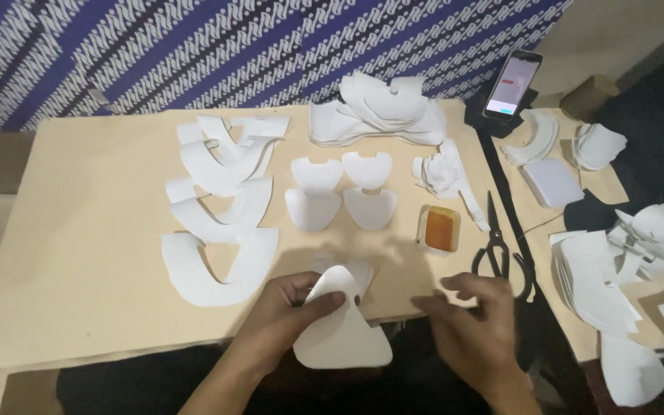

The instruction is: Sorting and arranging pre-cut white material pieces on a workshop table.

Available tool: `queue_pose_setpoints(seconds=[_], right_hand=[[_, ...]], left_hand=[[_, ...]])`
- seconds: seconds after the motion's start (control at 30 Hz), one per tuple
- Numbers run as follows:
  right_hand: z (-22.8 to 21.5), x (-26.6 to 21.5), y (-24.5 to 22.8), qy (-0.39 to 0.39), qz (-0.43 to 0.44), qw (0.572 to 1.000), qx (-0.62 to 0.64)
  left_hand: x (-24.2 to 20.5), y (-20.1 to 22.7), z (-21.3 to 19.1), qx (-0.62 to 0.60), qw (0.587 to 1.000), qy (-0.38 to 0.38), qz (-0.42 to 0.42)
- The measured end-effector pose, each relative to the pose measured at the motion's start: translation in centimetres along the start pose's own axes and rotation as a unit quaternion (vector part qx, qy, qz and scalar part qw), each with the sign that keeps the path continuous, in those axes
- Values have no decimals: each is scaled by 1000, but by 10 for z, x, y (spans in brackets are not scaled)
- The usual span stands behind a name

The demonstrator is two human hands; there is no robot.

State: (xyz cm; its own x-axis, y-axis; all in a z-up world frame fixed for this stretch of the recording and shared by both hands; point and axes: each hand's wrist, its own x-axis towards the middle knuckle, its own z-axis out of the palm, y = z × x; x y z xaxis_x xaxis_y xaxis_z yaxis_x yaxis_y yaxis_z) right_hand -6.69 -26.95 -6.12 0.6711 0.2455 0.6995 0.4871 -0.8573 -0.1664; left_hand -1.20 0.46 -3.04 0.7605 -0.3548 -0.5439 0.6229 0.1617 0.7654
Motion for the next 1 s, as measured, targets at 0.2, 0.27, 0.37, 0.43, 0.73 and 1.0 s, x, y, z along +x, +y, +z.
queue_pose_setpoints(seconds=[0.2,0.27,0.37,0.43,0.73,1.0], right_hand=[[15,-9,1,48,323,942,81],[30,-26,4,20,365,927,85],[46,-44,5,-21,424,901,89],[51,-50,3,-36,442,892,89],[57,-61,0,-50,463,882,67],[61,-45,-10,-71,515,849,97]], left_hand=[[55,-18,-10,-167,976,124,-69],[78,-29,-11,-200,969,124,-68],[109,-34,-12,-260,956,125,-49],[134,-33,-13,-286,949,126,-32],[240,7,-10,-262,949,171,-46],[260,32,-4,-179,972,150,-19]])
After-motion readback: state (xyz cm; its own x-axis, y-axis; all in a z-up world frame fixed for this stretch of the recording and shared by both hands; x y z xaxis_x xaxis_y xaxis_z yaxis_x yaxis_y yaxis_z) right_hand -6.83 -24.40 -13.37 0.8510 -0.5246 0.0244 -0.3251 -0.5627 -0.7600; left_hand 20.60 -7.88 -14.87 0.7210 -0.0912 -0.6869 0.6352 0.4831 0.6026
